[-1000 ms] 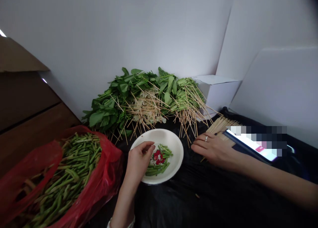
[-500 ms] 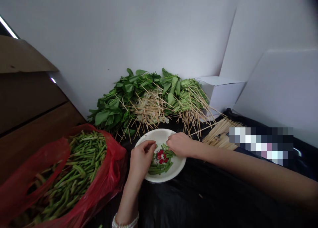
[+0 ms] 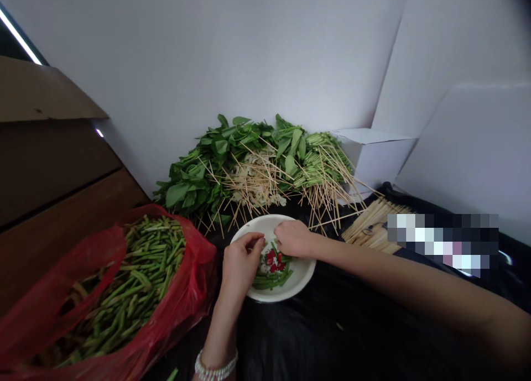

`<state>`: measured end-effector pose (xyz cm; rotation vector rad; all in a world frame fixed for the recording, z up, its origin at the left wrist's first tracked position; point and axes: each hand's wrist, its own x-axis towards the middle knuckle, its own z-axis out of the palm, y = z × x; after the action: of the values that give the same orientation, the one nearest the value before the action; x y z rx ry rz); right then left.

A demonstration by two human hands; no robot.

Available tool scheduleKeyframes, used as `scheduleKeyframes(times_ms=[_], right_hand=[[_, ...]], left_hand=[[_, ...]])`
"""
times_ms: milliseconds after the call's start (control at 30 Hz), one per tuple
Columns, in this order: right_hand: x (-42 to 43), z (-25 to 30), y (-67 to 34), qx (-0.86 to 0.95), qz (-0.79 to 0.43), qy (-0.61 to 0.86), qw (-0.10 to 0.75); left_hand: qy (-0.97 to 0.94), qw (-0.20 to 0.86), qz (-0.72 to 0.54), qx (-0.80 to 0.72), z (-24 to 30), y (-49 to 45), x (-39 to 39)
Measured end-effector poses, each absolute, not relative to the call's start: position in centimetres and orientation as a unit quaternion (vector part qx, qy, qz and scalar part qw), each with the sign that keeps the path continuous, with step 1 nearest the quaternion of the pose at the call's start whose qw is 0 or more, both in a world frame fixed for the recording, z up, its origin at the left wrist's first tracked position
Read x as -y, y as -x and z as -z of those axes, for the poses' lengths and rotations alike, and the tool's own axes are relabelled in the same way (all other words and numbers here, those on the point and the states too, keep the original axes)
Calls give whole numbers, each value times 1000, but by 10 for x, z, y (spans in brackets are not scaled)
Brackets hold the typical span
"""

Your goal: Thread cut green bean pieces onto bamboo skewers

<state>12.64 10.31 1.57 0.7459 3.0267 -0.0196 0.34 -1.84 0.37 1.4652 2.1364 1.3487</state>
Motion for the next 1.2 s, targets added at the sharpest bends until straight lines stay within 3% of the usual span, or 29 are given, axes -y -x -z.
scheduleKeyframes(times_ms=[200,400,533,767,967,1200], right_hand=[[-114,-52,-133,-967,25,-249,-49],[-95,-76,-132,-961,146,-176,-153],[-77,-83,-132,-961,131,-177,-165],[-52,-90,-149,-948,-27,-222,-225],[-59,-57,-162,-940,-23,-275,-200],[-67,-30,-161,-953,-26,-195,-230]], left_hand=[[-468,144,-508,-709,-7,-6,18],[-386,340,-651,-558,-11,-11,14],[-344,419,-683,-490,-13,-14,15],[-268,400,-732,-482,-17,-10,17],[-259,406,-710,-513,-21,-12,19],[-277,405,-696,-524,-19,-9,18]])
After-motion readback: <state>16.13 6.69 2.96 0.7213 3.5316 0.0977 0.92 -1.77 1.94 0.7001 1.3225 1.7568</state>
